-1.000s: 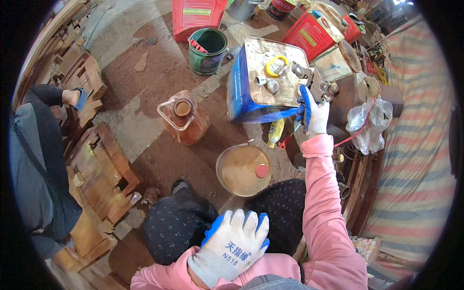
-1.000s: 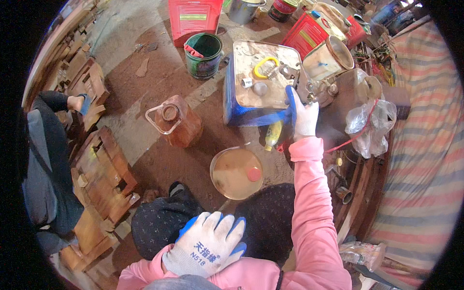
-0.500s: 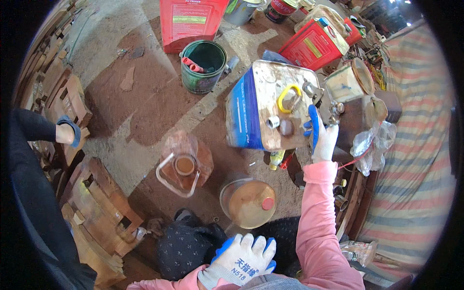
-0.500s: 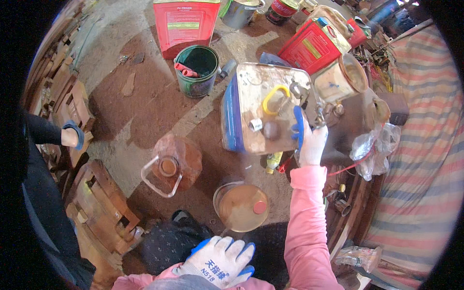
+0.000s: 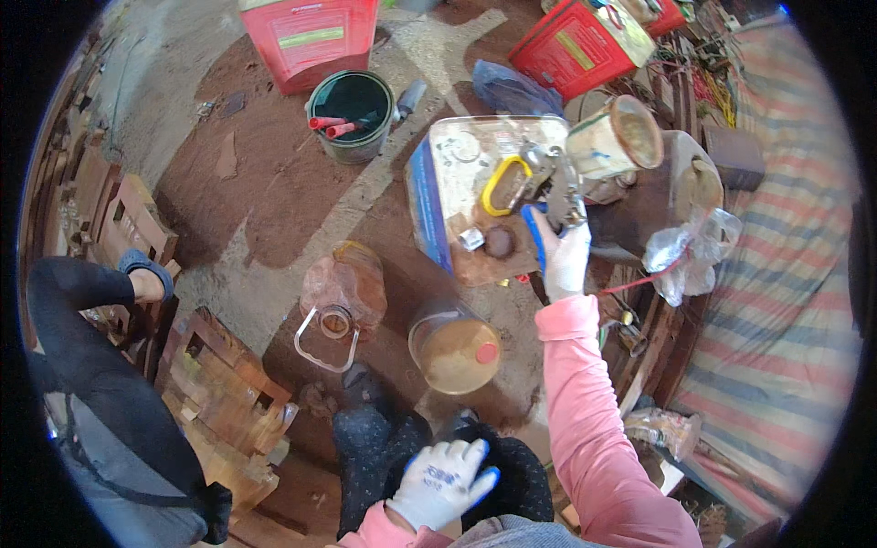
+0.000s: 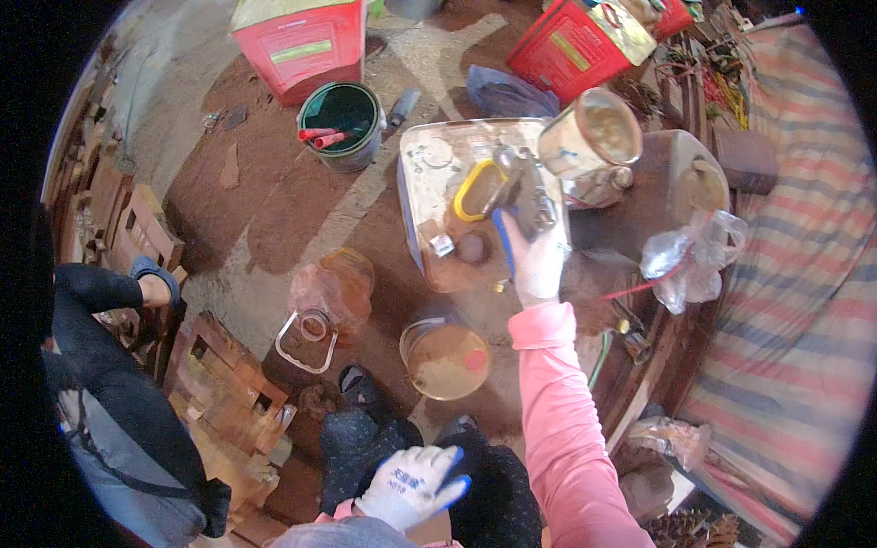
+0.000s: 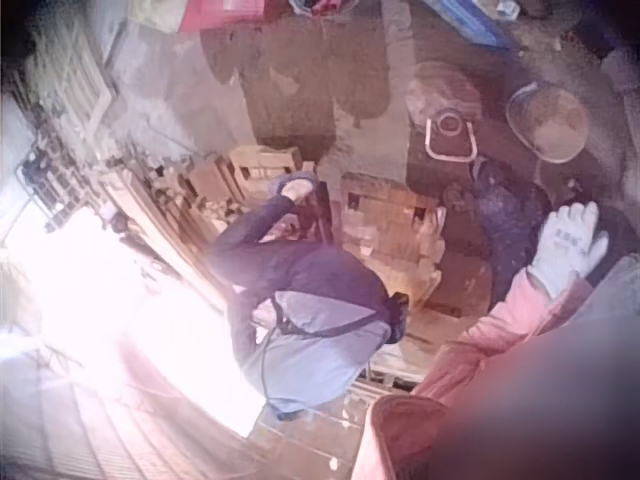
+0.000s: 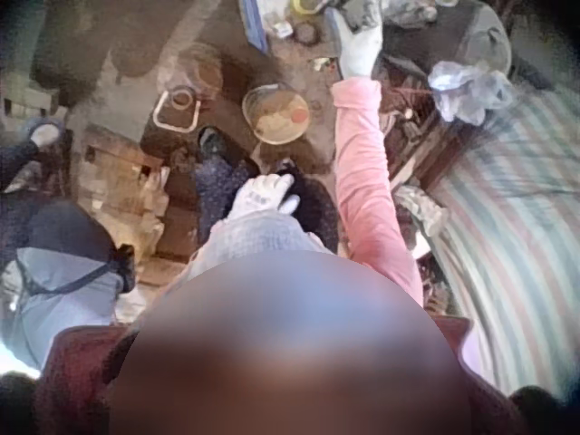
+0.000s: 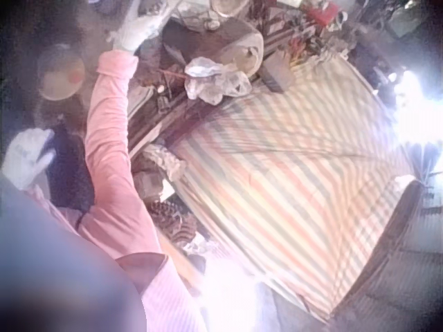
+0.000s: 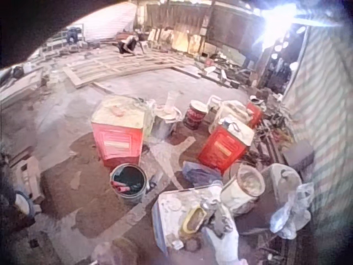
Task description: The person pours a brown liquid from a plastic bottle into a paint sprayer cup, then attaches the sprayer to a hose and tests it. They repeat the pouring process and prepare the sprayer for use.
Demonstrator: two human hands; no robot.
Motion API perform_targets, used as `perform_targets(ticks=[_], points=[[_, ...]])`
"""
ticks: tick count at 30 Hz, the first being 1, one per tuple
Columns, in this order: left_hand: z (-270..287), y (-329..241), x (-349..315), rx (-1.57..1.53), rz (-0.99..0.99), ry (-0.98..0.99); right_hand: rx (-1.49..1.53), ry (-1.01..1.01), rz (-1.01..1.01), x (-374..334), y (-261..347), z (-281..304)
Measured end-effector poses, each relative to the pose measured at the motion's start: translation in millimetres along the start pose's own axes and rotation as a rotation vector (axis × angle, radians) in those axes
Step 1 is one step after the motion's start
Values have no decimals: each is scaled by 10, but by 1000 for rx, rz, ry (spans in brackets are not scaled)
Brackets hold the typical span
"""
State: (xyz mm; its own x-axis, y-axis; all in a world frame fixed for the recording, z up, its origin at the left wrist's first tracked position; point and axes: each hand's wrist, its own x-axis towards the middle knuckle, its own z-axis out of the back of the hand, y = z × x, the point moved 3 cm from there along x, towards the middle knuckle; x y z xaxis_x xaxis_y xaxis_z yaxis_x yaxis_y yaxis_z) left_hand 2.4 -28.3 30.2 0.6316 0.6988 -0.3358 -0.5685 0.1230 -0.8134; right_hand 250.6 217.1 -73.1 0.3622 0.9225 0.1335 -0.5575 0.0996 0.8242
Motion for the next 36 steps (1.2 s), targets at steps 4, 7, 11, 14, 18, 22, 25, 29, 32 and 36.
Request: perform_targets(ticks=[4,7,11,14,18,22,25,29,32,36], points=[[-155,189,-73,-12,170,-21,-112,-43,24,-98,66,43],[-445,366,-127,-17,379,24,6,-67,-99,-149,54,31],[-858,403,-181,-161,444,81,145,-92,-248,-162,15,-1],[-1009,387,-209,-203,444,112,328,-36,-359,-174,38,42],[-1025,384,-179,-148,506,60,158,184,-296,-270,176,220],[-1023,337,-34,-125,513,-36,-1,369,-90,-270,221,390],[-1034,231,72,-219,544,-196,19,511,44,-168,185,379],[-1095,-49,83,-410,721,-235,22,563,20,-66,133,349],[-1117,-284,105,-494,868,-110,-6,532,2,-66,186,373],[-884,-459,408,-496,854,-227,-173,519,-97,-71,266,422]])
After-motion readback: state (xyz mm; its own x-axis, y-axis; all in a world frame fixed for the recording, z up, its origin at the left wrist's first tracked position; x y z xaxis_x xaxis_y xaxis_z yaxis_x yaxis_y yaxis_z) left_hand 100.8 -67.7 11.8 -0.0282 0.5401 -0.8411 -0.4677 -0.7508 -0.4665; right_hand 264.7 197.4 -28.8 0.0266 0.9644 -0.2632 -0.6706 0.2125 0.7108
